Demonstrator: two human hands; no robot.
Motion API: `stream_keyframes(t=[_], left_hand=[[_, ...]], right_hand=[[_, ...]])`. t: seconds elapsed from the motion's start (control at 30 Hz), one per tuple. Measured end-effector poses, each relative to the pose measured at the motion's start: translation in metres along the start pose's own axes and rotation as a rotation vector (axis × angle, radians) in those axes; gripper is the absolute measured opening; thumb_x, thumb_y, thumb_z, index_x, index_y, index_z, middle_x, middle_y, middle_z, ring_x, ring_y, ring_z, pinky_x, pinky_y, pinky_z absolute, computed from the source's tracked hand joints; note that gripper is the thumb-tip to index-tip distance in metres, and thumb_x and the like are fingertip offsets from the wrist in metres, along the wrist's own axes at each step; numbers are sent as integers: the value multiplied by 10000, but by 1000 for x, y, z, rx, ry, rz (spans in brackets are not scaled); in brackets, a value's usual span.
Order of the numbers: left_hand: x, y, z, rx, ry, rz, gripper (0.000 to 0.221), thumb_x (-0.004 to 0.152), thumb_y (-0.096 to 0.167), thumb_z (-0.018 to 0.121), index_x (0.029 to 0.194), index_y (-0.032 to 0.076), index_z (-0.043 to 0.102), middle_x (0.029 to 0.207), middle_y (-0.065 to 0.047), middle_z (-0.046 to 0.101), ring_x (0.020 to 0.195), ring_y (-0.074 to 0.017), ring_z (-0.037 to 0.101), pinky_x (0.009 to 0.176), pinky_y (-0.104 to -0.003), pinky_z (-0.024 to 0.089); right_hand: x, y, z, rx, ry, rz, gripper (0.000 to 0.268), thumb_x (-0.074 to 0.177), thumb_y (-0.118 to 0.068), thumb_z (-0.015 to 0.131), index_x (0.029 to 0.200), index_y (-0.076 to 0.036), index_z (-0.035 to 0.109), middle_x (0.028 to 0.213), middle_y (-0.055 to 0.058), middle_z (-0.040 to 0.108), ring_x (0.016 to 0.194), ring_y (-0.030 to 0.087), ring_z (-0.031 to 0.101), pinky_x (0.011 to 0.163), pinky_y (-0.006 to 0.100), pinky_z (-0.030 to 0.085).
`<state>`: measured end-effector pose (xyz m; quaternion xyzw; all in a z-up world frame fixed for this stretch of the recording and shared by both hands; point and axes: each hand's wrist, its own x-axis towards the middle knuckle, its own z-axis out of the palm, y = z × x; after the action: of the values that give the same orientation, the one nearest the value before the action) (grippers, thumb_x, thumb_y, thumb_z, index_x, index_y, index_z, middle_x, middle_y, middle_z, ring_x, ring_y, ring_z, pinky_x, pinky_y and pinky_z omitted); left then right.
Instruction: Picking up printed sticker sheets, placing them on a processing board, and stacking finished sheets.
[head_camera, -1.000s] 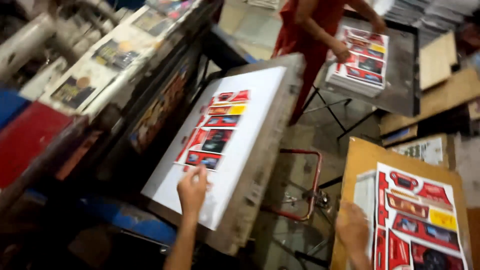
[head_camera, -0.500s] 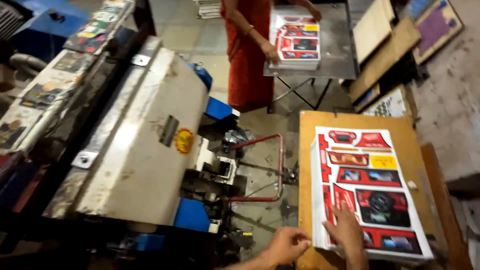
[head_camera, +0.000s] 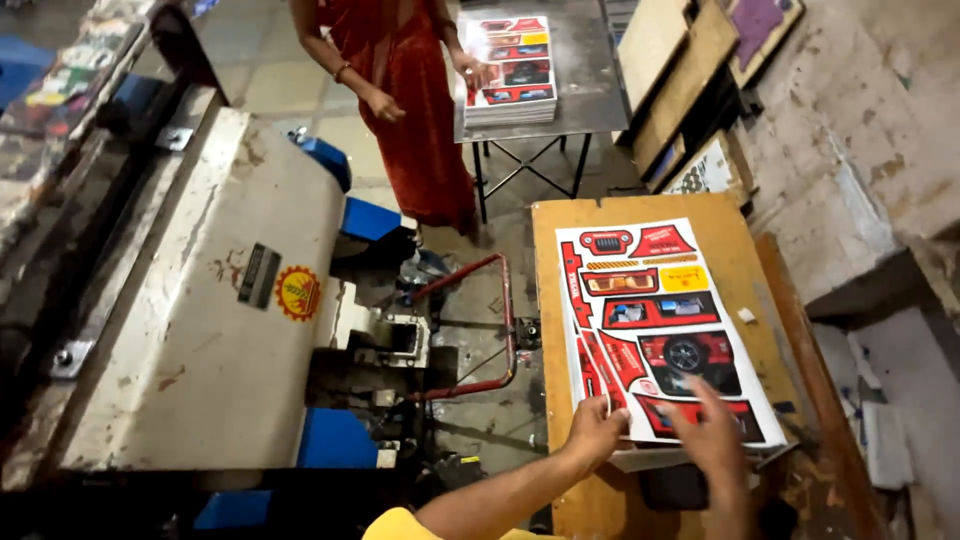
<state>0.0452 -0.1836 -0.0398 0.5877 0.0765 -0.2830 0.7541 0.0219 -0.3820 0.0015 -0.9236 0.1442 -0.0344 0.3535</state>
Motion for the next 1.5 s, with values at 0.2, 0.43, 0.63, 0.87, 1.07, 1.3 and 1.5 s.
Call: stream_keyframes(t=[0.2,0.43,0.63,0.87,1.07,1.3,1.5], left_hand=[[-39,91,-46,-27,-16,226,193,1011,119,561,1180,43,614,893,-20,665,710,-105,658,610,-304,614],[-88,129,-188,-21,68,340,296,965,139,641,1244,44,665,917,-31,700,735,-102,688,618,-283,603],[-87,121,-402,-159,556,200,316,973,271,638,902,-30,702,694,-85,714,548,-184,729,478,-305,552],[-21,70,-612,580,1148,227,197,774,236,770,749,43,804,699,-190,743,638,-324,707,639,-436,560],[-68,109,-657,384,1092,-189,251,794,236,738,750,-11,754,782,-220,753,756,-376,782,744,-463,609],[-97,80,-683,718,1312,3,411,770,321,837,981,-24,760,908,-215,740,754,-329,701,742,-419,573],[-212,186,-448,120,995,445,242,948,229,663,1006,8,740,783,-81,723,549,-146,669,457,-277,489]], right_hand=[[-17,127,41,192,285,145,585,893,-321,740,1424,-142,572,1098,105,688,851,199,614,736,348,481],[-26,-182,83,1315,-125,856,559,1030,-118,328,1585,-133,394,1068,-6,654,669,83,650,551,230,539],[35,-267,195,1211,-571,260,513,1003,-108,515,1516,-91,530,976,31,698,529,36,576,372,155,386],[48,-352,383,490,-409,37,503,934,-128,613,1435,-144,576,843,89,674,525,180,629,436,302,523],[36,-344,443,115,-214,-240,443,851,-135,729,1289,-201,730,911,118,766,764,216,736,769,360,585],[12,-362,324,136,-80,-575,371,866,-90,686,1230,-151,726,1070,111,717,952,278,709,828,377,575],[28,-189,201,-287,176,-429,374,843,-198,692,1211,-135,682,1196,117,679,1105,333,645,929,425,534]])
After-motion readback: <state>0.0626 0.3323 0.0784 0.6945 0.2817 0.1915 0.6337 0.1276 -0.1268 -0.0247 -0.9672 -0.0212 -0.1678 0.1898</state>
